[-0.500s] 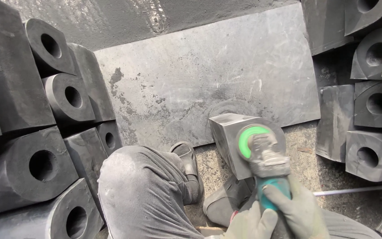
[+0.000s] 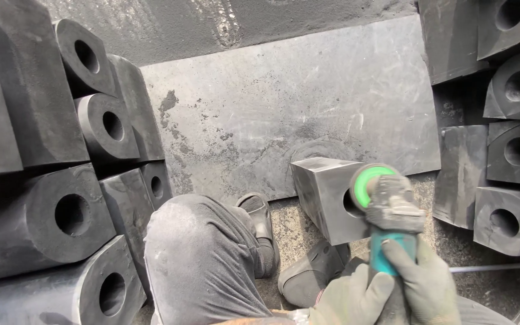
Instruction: Grind the surface and edges of large black rubber blocks using an angle grinder.
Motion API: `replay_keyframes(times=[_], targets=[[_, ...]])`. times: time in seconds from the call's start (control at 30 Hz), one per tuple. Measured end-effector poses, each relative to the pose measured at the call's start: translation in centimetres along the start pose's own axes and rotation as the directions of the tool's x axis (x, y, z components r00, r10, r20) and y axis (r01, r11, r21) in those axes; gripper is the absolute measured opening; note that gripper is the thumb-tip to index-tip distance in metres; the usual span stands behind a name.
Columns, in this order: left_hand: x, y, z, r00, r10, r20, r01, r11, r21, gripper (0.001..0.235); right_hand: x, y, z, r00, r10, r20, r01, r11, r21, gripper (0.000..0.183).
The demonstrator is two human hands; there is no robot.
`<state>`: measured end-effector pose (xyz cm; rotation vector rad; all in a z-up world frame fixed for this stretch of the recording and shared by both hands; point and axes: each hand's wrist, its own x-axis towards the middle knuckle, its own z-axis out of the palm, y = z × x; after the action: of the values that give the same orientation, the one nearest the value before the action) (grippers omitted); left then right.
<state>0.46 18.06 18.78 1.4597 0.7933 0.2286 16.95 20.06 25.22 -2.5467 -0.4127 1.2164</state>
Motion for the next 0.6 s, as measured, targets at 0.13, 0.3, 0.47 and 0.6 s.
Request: replay_keyframes(times=[0.13,0.3,0.47,0.6], targets=[[0.4,0.5,0.5,0.987,-0.161,0.006,0.161,0.980,-0.116,0.060,0.9,1.2,0.0,0.999,0.031,-0.041,-0.034,0.997,-0.075,0.057],[-2.0,-5.0,6.9,0.912,-0.301,-0.280,0.325,0.945,0.042,0.061,-0.2,-0.4,1.4,0.991,-0.038,0.125,0.046,0.997,-0.064,0.059],[-0.5,-1.6,3.0,0.948,-0.270,-0.171,0.289,0.953,0.093,0.059,0.7,1.7,-0.2,1.000,0.012,0.016,-0.010,0.994,-0.108,0.056],[-0.4,-1.4,1.8,0.926,0.360,-0.116,-0.319,0.908,0.273,0.044,0.4,0.9,0.3,0.999,0.014,-0.042,-0.012,1.000,0.028,0.055]])
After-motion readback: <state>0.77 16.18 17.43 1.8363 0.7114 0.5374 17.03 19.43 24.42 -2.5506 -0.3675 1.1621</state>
